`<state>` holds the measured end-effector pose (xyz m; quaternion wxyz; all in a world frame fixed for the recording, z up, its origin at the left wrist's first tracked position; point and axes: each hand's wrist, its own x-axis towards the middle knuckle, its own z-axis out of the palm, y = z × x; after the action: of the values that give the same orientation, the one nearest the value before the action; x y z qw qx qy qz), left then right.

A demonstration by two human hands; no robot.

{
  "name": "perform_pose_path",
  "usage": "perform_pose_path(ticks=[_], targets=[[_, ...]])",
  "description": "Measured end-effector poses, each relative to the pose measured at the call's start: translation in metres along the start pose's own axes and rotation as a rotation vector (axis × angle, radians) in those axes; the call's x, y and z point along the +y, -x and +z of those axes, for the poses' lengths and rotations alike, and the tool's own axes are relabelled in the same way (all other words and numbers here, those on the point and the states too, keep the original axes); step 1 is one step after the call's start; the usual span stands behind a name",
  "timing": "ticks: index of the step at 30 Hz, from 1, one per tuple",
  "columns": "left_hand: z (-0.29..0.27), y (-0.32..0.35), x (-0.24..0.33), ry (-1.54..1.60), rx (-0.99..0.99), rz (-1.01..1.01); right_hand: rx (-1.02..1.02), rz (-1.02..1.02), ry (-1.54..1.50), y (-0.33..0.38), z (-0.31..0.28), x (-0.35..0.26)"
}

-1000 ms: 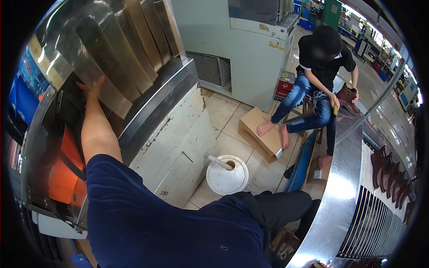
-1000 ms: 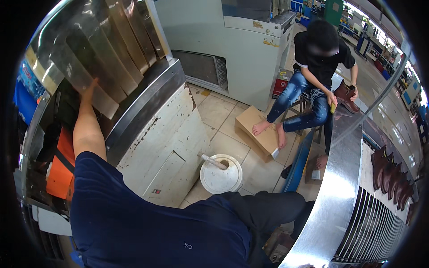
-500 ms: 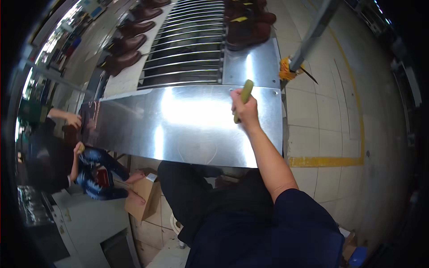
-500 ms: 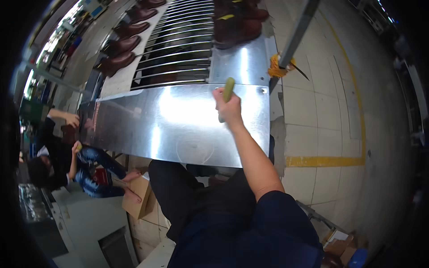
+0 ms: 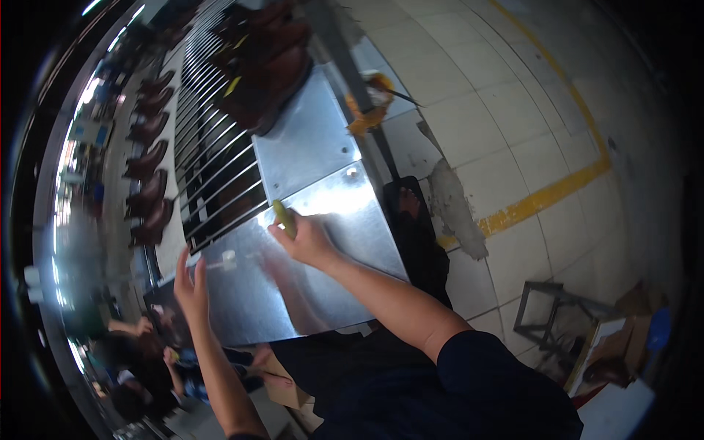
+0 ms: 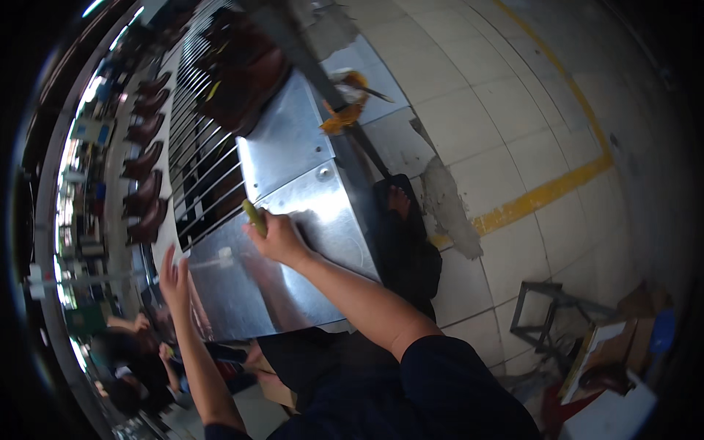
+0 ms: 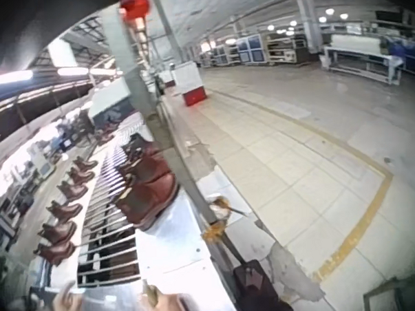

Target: Rubbing and polishing finished leather boots using a handheld tool on a conveyor line.

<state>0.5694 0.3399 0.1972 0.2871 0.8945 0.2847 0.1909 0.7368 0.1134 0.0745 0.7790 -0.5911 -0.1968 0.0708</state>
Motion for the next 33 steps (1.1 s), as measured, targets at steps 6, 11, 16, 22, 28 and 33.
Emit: perform_pose_path(ticks=[6, 11, 16, 22, 28, 33], targets=[[0.189, -0.225, 0.11, 0.647, -0.171, -0.032, 0.026, 0.063, -0.012, -0.005, -0.008, 0.0], [0.222, -0.272, 0.1, 0.645, 0.118, 0.022, -0.008, 0.042, -0.03, -0.005, 0.002, -0.008], [0.196, -0.193, 0.091, 0.228, 0.283, 0.248, 0.177, 0.148, -0.121, -0.012, -0.003, 0.006], [0.09, 0.025, 0.052, 0.31, 0.426, 0.14, 0.064, 0.12, -0.093, -0.019, -0.01, -0.005], [0.06, 0.194, 0.082, 0.361, 0.425, -0.127, -0.032, 0.156, 0.022, -0.007, -0.012, -0.007], [0.086, 0.23, 0.05, 0.22, 0.352, -0.092, -0.076, 0.143, -0.039, -0.004, -0.016, -0.005]])
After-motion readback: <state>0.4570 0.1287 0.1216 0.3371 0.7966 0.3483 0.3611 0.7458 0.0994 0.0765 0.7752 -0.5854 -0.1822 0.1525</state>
